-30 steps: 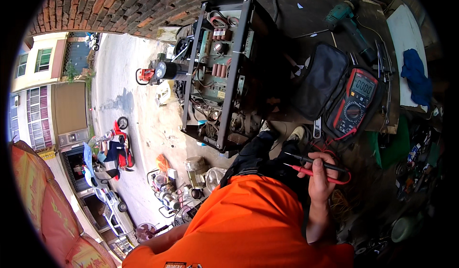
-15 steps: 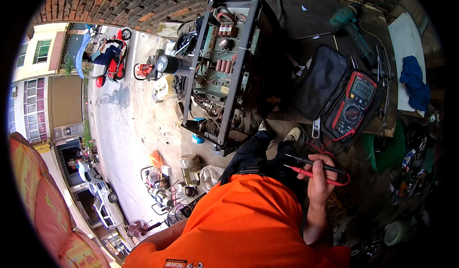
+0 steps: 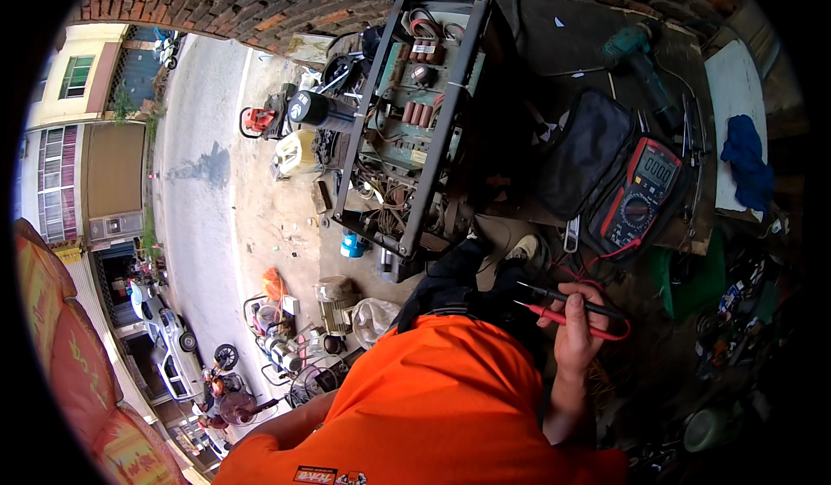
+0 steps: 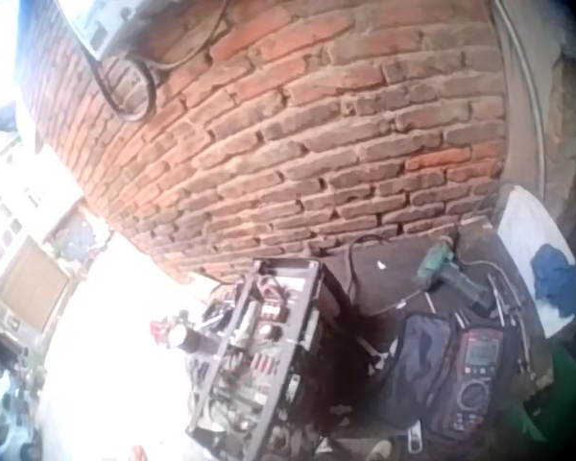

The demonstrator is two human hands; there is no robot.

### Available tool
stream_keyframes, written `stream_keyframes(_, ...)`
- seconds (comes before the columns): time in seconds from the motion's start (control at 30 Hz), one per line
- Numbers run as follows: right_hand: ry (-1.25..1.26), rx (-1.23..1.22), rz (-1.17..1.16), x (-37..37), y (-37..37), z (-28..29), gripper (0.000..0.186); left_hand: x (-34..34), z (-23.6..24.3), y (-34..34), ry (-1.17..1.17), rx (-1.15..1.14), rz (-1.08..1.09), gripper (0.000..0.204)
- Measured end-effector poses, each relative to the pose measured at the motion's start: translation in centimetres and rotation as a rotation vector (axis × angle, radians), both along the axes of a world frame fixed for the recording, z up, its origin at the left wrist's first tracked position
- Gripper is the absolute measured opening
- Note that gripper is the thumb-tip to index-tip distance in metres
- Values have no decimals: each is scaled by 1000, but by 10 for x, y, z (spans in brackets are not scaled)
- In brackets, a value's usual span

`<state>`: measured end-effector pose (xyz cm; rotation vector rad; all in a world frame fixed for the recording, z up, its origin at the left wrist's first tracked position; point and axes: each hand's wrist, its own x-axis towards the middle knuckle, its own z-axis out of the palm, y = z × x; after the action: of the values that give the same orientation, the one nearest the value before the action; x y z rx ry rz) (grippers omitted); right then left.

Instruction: The person uses a multimeter to test various points on an open electronic device, likely a power supply unit. They repeatedly touch the multimeter probes to different wires and components on the circuit board while observing the readings on the multimeter display.

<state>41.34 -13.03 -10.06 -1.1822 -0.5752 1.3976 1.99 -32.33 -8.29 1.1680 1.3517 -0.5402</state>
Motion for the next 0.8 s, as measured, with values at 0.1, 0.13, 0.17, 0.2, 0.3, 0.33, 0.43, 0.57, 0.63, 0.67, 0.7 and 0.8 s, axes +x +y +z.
stream_keyframes(0.1, 16, -18, -11, -1, 0, 1, 26, 0, 0, 0, -8, 2, 3, 45)
stream_keyframes(0.13, 25, -24, -18, -1, 0, 2, 25, 1, 0, -1, -13, 1, 3, 46)
stream_keyframes(0.17, 24, -23, -21, -2, 0, 3, 25, 0, 0, 0, -14, 4, 3, 46)
stream_keyframes(0.2, 23, -22, -23, -3, 0, 4, 25, 1, 0, -1, -19, 6, 4, 46)
stream_keyframes(0.3, 15, -12, -34, -3, -1, 5, 26, -1, -5, 0, -38, 10, -5, 47)
stream_keyframes(0.33, 14, -6, -37, -4, -1, 5, 26, -2, -6, 1, -46, 14, -8, 47)
stream_keyframes(0.43, -36, 0, -26, -6, -1, 8, 26, -5, -7, 1, -67, 17, -9, 48)
stream_keyframes(0.57, -9, 20, -54, -9, -2, 9, 27, -15, -2, 8, -113, 14, -16, 49)
stream_keyframes(0.63, -23, 26, -66, -13, -1, 11, 26, -24, 2, 12, -146, 7, -20, 49)
stream_keyframes(0.67, -30, 26, -68, -16, -1, 14, 26, -29, 4, 13, -163, 3, -20, 50)
stream_keyframes(0.7, -36, 26, -69, -19, -1, 17, 26, -36, 7, 15, -183, 0, -22, 50)
stream_keyframes(0.8, -68, 24, -92, -28, 0, 25, 26, -57, 14, 28, -242, -22, -36, 51)
